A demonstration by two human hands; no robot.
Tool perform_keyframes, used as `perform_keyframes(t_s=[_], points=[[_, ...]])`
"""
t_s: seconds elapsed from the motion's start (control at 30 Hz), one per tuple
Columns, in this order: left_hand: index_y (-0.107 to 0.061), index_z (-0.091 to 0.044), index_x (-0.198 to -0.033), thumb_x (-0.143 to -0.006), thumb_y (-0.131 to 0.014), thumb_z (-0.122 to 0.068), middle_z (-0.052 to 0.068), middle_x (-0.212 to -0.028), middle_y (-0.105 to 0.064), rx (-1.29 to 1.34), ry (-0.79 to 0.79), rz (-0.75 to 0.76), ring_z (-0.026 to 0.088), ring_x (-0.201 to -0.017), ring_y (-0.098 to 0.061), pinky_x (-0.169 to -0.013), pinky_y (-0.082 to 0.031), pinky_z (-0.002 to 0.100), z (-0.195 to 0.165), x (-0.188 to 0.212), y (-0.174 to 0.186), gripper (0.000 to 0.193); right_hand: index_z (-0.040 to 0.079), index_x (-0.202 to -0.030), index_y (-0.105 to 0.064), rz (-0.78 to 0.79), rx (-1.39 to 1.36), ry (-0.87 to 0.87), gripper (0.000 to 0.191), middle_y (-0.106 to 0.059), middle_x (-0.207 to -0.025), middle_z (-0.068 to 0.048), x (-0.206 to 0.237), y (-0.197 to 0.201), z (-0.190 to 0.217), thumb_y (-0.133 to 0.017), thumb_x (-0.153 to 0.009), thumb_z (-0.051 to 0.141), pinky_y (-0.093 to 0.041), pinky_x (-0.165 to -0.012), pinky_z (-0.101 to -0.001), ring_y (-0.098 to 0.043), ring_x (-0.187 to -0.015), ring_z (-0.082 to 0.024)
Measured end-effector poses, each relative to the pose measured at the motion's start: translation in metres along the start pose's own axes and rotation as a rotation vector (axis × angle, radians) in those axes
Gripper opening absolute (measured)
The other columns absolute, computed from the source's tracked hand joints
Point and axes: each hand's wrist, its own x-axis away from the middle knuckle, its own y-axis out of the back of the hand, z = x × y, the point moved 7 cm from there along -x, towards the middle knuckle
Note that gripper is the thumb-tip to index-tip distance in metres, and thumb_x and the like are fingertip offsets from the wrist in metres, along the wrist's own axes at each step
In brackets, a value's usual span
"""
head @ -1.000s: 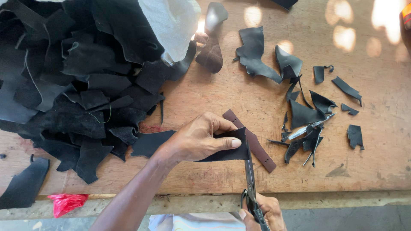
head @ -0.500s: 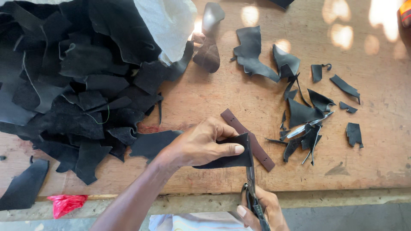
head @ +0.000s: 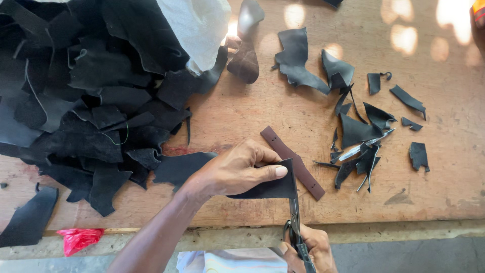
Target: The person cuts black leather pieces using shears on a wooden workbench. They align the leather with a brown template, mark it with a pen, and trim the edges to match the template shape.
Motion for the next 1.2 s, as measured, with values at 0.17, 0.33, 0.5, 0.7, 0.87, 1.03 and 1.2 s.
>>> perform_keyframes(t_s=[0.17, 0.33, 0.5, 0.7, 0.87, 1.03, 1.2], points=[[-0.080, -0.004, -0.102, -0.095, -0.068, -0.033, 0.003, -0.074, -0.069, -0.039, 0.004, 0.032, 0.008, -0.069, -0.059, -0.063, -0.050, 0.032, 0.004, 0.003, -0.005, 0.032, 0.005, -0.073, -0.059, 0.110, -0.161, -0.094, 0.018, -0.056, -0.054, -0.004, 0.000, -0.004, -0.003, -0.075, -0.076, 0.012, -0.046, -0.045, -0.0299, -0.059, -0.046, -0.012], [-0.080, -0.009, -0.106, -0.092, -0.068, -0.037, 0.000, -0.078, -0.076, -0.016, 0.026, 0.070, 0.007, -0.071, -0.064, -0.065, -0.053, 0.029, 0.011, 0.002, -0.013, 0.033, 0.005, -0.073, -0.059, 0.051, -0.020, -0.035, 0.017, -0.055, -0.056, -0.003, 0.000, 0.000, -0.003, -0.076, -0.073, 0.009, -0.042, -0.048, -0.0308, -0.052, -0.050, -0.012], [-0.078, -0.002, -0.099, -0.094, -0.070, -0.035, 0.002, -0.072, -0.067, -0.056, 0.002, 0.099, 0.007, -0.068, -0.057, -0.062, -0.050, 0.031, 0.028, -0.004, -0.016, 0.034, 0.006, -0.067, -0.058, -0.092, 0.147, -0.029, 0.016, -0.055, -0.051, -0.002, -0.003, -0.004, -0.011, -0.073, -0.068, 0.000, -0.045, -0.043, -0.0308, -0.056, -0.042, -0.012], [-0.078, -0.002, -0.103, -0.096, -0.069, -0.030, -0.001, -0.078, -0.068, 0.159, -0.011, 0.164, 0.005, -0.072, -0.055, -0.064, -0.049, 0.029, 0.038, -0.014, -0.026, 0.030, 0.006, -0.067, -0.058, -0.049, -0.039, -0.123, 0.018, -0.058, -0.046, -0.002, 0.003, -0.011, -0.012, -0.072, -0.078, 0.001, -0.046, -0.034, -0.0292, -0.060, -0.035, -0.012], [-0.076, -0.005, -0.110, -0.091, -0.073, -0.025, 0.007, -0.093, -0.077, -0.193, -0.046, -0.108, 0.014, -0.082, -0.070, -0.074, -0.056, 0.036, 0.022, -0.006, -0.007, 0.028, 0.006, -0.075, -0.068, -0.264, 0.173, -0.025, 0.025, -0.063, -0.053, -0.003, 0.009, 0.042, 0.019, -0.090, -0.070, 0.015, -0.044, -0.042, -0.0291, -0.057, -0.047, -0.012], [-0.072, -0.005, -0.113, -0.086, -0.078, -0.027, 0.010, -0.109, -0.069, -0.538, 0.060, -0.324, 0.022, -0.102, -0.064, -0.093, -0.051, 0.042, 0.018, 0.009, 0.016, 0.034, 0.002, -0.104, -0.072, -0.581, 0.783, -0.305, 0.041, -0.072, -0.087, -0.010, 0.011, 0.128, 0.031, -0.090, -0.078, 0.026, -0.055, -0.060, -0.0337, -0.069, -0.070, -0.018], [-0.064, -0.005, -0.130, -0.078, -0.081, -0.019, 0.012, -0.129, -0.058, -0.765, -0.117, -0.514, 0.030, -0.124, -0.051, -0.108, -0.041, 0.046, 0.013, 0.057, 0.038, 0.057, -0.002, -0.119, -0.069, -0.650, 0.703, -0.194, 0.046, -0.074, -0.094, -0.013, 0.001, 0.145, 0.052, -0.085, -0.083, 0.022, -0.058, -0.069, -0.0355, -0.072, -0.081, -0.021]])
